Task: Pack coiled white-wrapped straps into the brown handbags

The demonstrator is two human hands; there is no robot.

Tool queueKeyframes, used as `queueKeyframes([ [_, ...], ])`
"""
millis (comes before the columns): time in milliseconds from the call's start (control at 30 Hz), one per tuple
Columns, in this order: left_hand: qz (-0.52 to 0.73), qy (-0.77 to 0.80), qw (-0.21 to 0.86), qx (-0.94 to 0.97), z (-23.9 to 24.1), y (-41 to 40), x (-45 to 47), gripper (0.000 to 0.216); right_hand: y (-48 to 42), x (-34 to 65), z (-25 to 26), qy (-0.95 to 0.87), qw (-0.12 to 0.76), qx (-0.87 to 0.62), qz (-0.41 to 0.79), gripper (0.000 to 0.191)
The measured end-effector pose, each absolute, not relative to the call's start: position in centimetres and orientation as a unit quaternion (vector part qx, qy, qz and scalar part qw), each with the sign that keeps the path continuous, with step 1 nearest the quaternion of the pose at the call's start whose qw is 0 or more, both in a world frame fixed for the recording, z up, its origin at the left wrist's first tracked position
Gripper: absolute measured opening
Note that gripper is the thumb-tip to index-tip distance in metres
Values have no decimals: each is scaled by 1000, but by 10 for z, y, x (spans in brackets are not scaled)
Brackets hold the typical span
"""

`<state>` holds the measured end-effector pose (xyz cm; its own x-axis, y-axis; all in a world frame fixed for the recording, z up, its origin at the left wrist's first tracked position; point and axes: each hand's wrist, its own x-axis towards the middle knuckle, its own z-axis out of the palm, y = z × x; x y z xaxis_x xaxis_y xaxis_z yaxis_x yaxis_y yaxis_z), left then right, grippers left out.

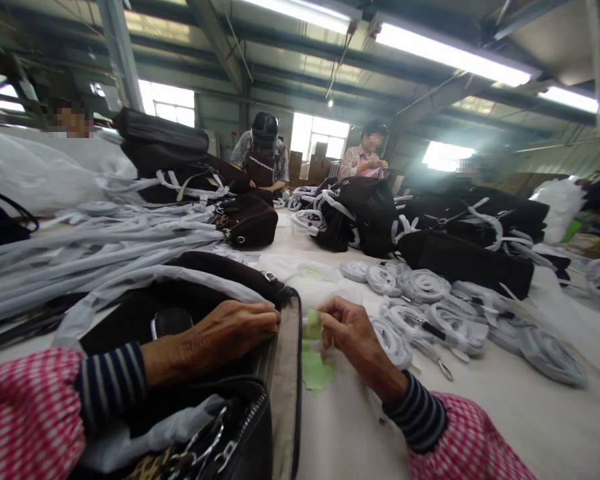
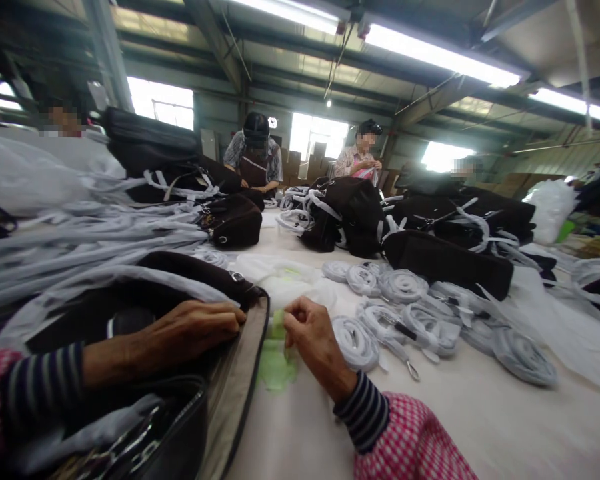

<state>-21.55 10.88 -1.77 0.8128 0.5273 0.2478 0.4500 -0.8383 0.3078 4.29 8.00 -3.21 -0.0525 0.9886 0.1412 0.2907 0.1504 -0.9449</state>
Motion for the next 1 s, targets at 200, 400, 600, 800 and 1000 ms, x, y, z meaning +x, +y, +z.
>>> queueKeyframes([
  [200, 159, 271, 156, 936, -26, 112, -210, 16, 77, 42, -21, -536, 487, -456, 517, 30],
  [400, 126, 205, 98, 966, -23, 107, -209, 18, 81, 31, -12, -575, 451, -452, 511, 23],
  [600, 124, 177, 73, 974, -21, 108, -210, 17, 104, 13, -26, -575, 477, -456, 483, 23],
  [800, 99, 198, 111, 969, 0, 103, -207, 24, 106, 22, -30, -584, 483, -476, 446, 33],
  [1000, 114, 198, 108, 968, -13, 110, -211, 24, 96, 11, -31, -671, 421, -449, 414, 10],
])
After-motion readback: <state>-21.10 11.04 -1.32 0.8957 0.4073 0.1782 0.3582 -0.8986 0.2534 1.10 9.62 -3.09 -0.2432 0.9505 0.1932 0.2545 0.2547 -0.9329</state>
